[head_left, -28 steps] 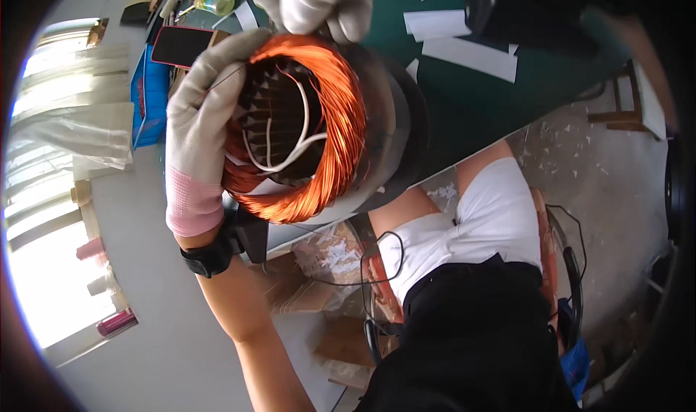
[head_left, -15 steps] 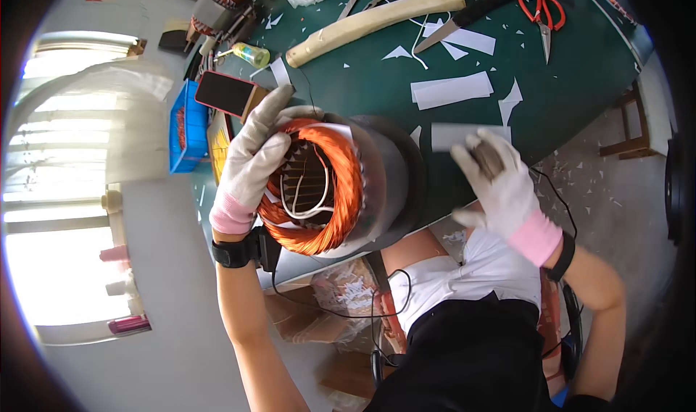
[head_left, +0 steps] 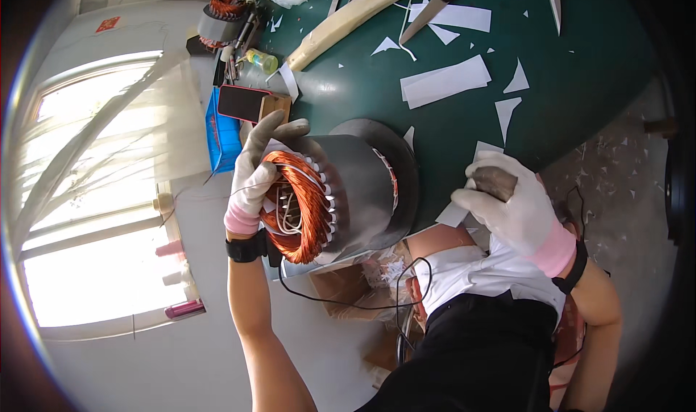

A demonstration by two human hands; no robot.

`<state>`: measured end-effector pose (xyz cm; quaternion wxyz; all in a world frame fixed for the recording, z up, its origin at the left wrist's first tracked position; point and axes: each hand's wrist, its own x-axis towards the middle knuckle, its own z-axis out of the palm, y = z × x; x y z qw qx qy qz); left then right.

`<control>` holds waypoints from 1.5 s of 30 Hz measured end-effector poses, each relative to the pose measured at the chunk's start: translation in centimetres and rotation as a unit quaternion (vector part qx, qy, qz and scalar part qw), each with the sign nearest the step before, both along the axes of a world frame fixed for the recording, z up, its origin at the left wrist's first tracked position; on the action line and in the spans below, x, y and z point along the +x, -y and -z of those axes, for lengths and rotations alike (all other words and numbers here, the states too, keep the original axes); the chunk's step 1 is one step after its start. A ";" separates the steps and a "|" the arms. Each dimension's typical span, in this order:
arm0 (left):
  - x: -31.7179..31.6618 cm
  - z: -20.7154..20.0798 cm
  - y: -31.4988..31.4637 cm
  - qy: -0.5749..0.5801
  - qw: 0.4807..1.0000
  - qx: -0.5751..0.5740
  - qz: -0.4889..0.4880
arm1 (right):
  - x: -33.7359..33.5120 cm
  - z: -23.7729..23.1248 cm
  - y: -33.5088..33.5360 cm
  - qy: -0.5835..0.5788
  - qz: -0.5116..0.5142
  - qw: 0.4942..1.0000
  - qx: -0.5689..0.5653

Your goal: The recorder is inserting insulation and trimming wires in a motor stator at a workbench.

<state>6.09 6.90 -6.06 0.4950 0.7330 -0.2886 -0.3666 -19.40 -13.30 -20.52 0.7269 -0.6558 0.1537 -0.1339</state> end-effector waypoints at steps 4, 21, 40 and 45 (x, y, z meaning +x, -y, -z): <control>-0.7 0.2 -0.2 0.023 1.000 0.004 -0.014 | 1.3 -2.9 0.8 0.086 -0.067 0.988 -0.106; -7.2 -1.0 -1.0 0.627 0.776 0.032 -0.066 | 6.7 -5.7 -3.1 0.150 0.035 0.988 0.033; -3.7 -4.8 5.8 0.392 0.860 0.245 0.217 | 8.0 -6.1 -4.1 0.189 0.073 0.979 -0.009; -3.3 -4.6 5.4 0.382 0.869 0.231 0.214 | 8.1 -6.2 -4.1 0.212 0.087 0.972 -0.043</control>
